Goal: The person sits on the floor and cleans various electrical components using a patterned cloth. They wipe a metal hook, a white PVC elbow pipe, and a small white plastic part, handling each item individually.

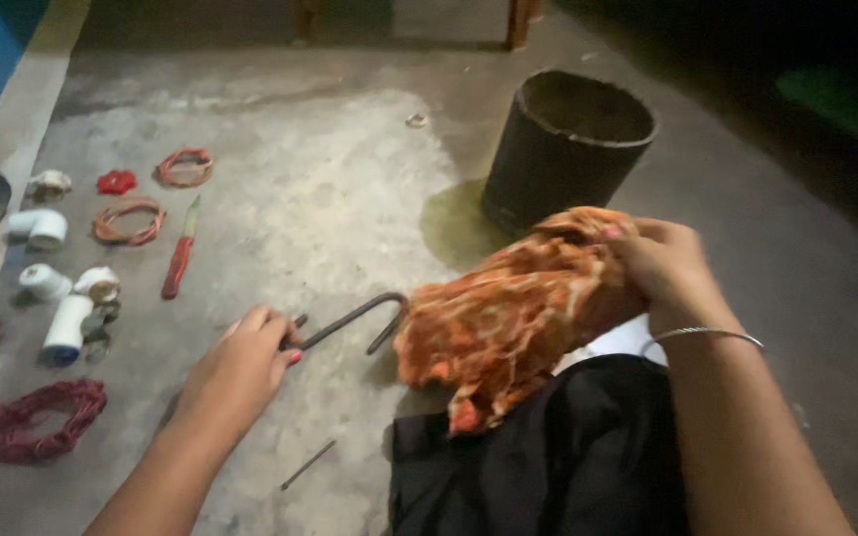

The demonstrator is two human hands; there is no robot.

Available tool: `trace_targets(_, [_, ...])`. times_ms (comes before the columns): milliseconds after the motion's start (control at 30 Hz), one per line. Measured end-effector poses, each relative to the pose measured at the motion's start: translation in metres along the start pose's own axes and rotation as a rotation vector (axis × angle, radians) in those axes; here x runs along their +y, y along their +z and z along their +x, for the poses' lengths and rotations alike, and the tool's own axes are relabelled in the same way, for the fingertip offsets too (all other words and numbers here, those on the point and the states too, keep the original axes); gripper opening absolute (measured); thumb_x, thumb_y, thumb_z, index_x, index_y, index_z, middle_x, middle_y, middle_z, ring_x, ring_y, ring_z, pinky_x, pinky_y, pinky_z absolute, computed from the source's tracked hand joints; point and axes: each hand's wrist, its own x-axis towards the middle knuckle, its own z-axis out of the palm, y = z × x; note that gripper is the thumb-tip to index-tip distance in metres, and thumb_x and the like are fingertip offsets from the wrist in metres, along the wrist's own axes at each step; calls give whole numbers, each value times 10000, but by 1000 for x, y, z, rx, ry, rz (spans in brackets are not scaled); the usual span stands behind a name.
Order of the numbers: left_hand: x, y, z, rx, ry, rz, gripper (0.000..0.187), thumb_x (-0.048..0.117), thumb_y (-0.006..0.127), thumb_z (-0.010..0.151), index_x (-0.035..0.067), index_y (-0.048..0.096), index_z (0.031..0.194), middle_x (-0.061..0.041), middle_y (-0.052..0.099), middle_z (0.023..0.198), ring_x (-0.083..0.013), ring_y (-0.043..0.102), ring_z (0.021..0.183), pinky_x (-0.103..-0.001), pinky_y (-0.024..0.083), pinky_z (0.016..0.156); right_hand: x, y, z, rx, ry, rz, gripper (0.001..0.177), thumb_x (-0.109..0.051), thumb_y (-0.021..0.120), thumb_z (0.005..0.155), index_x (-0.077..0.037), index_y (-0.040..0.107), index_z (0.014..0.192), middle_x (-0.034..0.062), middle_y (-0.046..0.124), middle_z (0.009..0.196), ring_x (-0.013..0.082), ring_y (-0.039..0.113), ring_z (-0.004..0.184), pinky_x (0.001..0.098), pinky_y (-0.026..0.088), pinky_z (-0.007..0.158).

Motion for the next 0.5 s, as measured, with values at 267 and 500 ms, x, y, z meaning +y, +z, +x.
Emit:
trace_targets(267, [-6,14,-2,-46,14,186,287,328,610,921,189,623,1172,-7,562,1216,-242,619,1148,-438,539,908,-18,-96,-43,-110,40,906,550,-424,296,1009,-163,519,1440,65,567,1505,226,517,1402,476,360,1176])
trace_targets(500, [-83,89,48,-44,42,43,271,301,647,882,212,607,1135,-12,565,1181,-234,612,1152,-430,510,966,-24,-139,4,15,-3,-262,484,-453,530,972,-97,717,1240,132,694,1311,300,613,1305,506,431,1133])
